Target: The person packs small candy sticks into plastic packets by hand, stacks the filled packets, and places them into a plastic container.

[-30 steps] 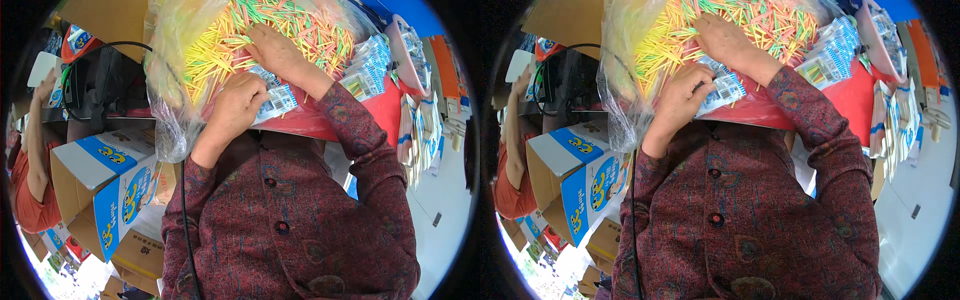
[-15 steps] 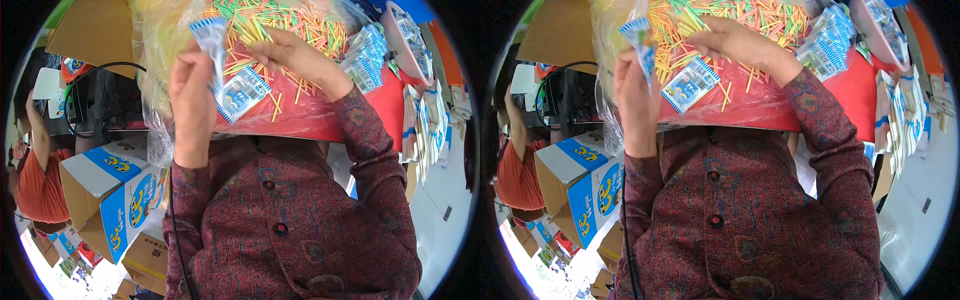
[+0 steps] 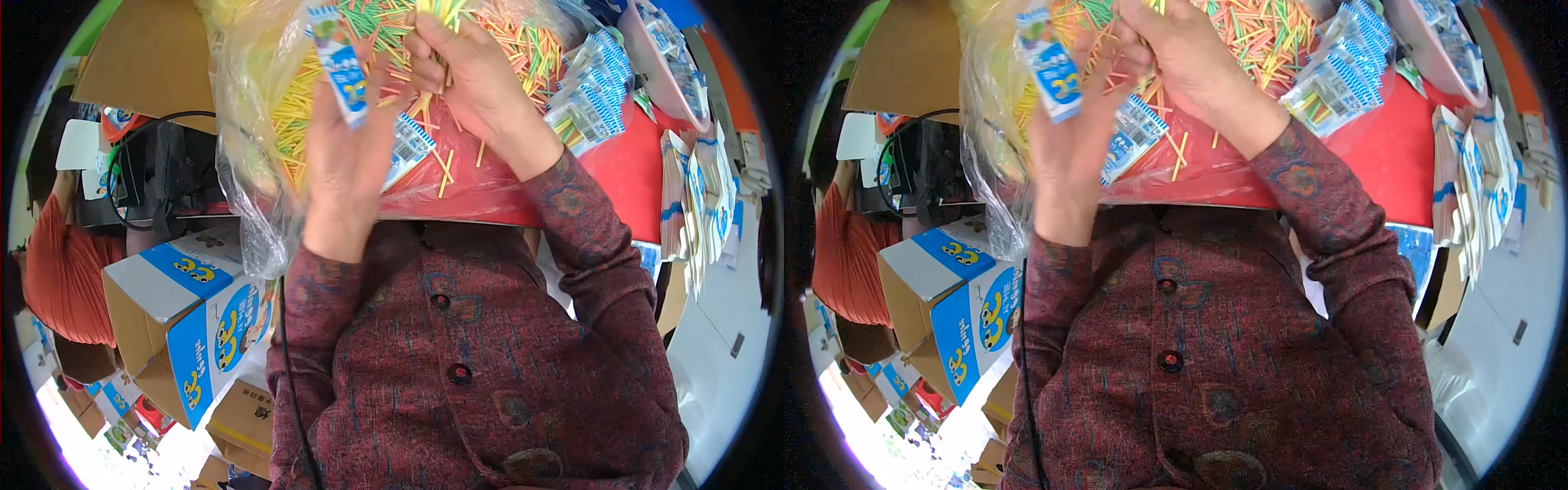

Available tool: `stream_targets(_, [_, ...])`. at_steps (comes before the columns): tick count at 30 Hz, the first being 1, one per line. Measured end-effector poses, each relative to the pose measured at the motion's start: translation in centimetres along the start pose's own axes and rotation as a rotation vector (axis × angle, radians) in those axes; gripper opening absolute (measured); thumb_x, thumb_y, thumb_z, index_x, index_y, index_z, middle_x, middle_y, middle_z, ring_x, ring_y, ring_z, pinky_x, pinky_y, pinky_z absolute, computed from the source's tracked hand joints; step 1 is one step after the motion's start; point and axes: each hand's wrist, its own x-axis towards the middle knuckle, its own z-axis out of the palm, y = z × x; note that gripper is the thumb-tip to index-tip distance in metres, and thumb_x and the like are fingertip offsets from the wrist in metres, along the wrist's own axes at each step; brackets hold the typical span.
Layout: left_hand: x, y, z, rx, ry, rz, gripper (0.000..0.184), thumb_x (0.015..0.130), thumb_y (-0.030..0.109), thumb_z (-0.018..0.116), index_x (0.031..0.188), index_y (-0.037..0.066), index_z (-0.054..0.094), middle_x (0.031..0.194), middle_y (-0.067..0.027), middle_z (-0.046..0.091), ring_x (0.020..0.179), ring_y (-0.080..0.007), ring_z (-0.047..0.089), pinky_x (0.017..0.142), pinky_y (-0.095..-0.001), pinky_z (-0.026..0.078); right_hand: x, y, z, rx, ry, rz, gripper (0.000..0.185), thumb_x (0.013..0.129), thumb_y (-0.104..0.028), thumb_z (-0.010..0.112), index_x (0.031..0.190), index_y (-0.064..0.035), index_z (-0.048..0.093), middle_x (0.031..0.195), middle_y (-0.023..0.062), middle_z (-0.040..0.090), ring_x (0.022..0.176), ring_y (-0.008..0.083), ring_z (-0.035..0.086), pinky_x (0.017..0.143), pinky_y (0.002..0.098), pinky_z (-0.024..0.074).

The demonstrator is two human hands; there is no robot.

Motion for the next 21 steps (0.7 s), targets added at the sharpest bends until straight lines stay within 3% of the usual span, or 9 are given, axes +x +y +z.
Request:
stream_targets(1, [-0.1,-1.0,0.4,-0.028,0.018,-0.018,0.022,0.099,0.022,0.042,0.106,0.006,0.056,0.111,-0.0057,0.059,0.111,-0.0173,0.052,0.102,-0.0371,0.035,0.2,0.5,0.6,0.002,-0.007,-0.002,0.02,0.096,-0.024,0.053,0.101,-0.0045,0.056,0.08,0.0,0.055,0.068,0.0063,0.051,0.059,0.02,0.042])
stream_targets(4, [0.0,-2.4,-0.1,-0.085,0.054,-0.051,0.028,0.099,0.026,0.039,0.109,0.006,0.055,0.109,-0.005,0.06,0.112,-0.0188,0.05,0.104,-0.0362,0.033,0.1,3.1,2.9,-0.134,0.264,-0.183,0.019,0.093,-0.021,0.058,0.103,-0.0046,0.056,0.087,0.0017,0.058,0.076,0.0092,0.056,0.068,0.0224,0.0465])
stream_targets(8, [0.9,-3.0,-3.1,-0.104,0.062,-0.001,0.027,0.099,0.025,0.04,0.111,0.006,0.055,0.114,-0.0063,0.059,0.113,-0.0192,0.05,0.104,-0.0338,0.034,-0.5,4.3,4.0,-0.211,0.366,-0.235,0.021,0.091,-0.018,0.061,0.106,-0.0045,0.055,0.092,0.0027,0.061,0.082,0.0107,0.058,0.076,0.0239,0.0481])
stream_targets(12, [0.6,-2.7,-2.5,-0.117,0.092,-0.001,0.027,0.099,0.025,0.04,0.111,0.006,0.055,0.113,-0.0059,0.059,0.113,-0.02,0.049,0.104,-0.0342,0.033,-0.4,4.6,5.0,-0.27,0.434,-0.261,0.01,0.093,-0.013,0.056,0.098,-0.0038,0.059,0.079,0.0005,0.058,0.072,0.0063,0.055,0.065,0.0228,0.0477])
stream_targets(16, [0.2,-2.2,-2.2,-0.116,0.038,-0.041,0.028,0.099,0.026,0.04,0.111,0.006,0.055,0.112,-0.0046,0.059,0.112,-0.0195,0.05,0.105,-0.0354,0.032,-0.7,5.4,3.9,-0.479,0.322,-0.307,0.008,0.091,-0.007,0.057,0.098,-0.0042,0.059,0.086,0.0031,0.061,0.082,0.0078,0.057,0.075,0.0226,0.0484])
stream_targets(21, [0.3,-1.8,-2.8,-0.102,-0.031,-0.03,0.03,0.099,0.028,0.04,0.11,0.006,0.056,0.114,-0.0041,0.058,0.113,-0.0188,0.049,0.106,-0.0388,0.032,-1.1,5.0,3.5,-0.406,0.333,-0.229,0.009,0.091,-0.006,0.057,0.1,-0.0038,0.059,0.092,0.004,0.063,0.084,0.0093,0.058,0.079,0.0233,0.0477])
